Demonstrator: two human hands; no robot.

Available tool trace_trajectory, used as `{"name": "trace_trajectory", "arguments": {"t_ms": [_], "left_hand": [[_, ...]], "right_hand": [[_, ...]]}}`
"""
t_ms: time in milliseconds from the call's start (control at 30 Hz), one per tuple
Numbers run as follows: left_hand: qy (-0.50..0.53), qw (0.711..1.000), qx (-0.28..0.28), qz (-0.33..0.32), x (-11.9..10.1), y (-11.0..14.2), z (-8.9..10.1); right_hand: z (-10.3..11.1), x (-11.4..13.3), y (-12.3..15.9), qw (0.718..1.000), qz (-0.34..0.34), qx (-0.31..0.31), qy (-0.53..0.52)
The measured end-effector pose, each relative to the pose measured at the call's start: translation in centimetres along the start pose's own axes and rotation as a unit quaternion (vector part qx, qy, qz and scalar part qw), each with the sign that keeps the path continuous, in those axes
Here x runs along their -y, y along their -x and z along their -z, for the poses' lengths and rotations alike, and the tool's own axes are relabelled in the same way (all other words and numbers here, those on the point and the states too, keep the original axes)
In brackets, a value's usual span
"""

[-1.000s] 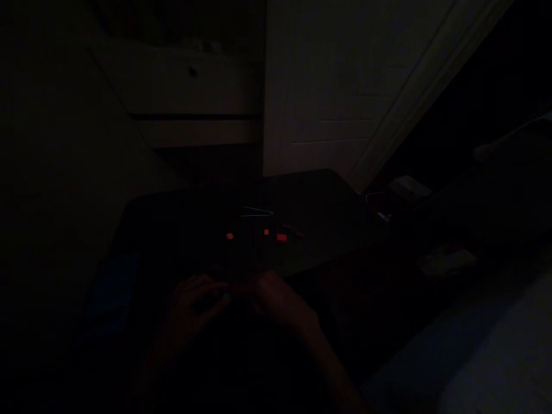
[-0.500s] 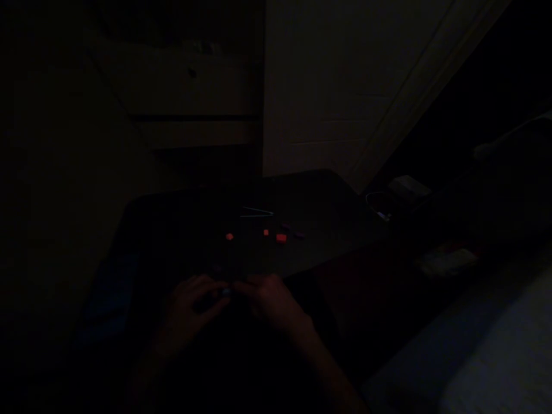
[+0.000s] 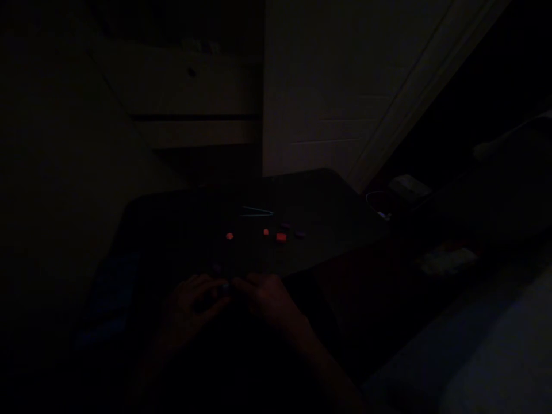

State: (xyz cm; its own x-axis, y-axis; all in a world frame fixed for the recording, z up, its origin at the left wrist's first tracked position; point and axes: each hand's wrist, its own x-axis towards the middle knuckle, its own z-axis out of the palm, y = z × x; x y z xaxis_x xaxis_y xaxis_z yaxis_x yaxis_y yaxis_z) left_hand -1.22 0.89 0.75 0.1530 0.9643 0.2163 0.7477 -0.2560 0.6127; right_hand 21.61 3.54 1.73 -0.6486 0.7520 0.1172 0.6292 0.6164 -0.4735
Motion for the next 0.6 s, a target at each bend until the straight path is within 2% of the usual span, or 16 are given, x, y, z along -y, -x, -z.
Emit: {"name": "trace_trajectory", "arguments": {"t_ms": [333,467,600], "left_hand": [[-0.009,1.0,-0.025,-0.016,0.0,0.3,-0.2],[0.007,1.0,-0.017,-0.016,0.1,0.4,-0.1],[0.017,1.0,-0.017,-0.014,0.2,0.3,0.0]], "right_hand": [[-0.6,-0.5,0.9,0.997,0.014,-0.043,-0.066],[-0.4,-0.5,1.1,0.996,0.016,-0.043,-0.08],[-0.3,-0.5,1.4,0.99,0.043,-0.071,-0.112]]}}
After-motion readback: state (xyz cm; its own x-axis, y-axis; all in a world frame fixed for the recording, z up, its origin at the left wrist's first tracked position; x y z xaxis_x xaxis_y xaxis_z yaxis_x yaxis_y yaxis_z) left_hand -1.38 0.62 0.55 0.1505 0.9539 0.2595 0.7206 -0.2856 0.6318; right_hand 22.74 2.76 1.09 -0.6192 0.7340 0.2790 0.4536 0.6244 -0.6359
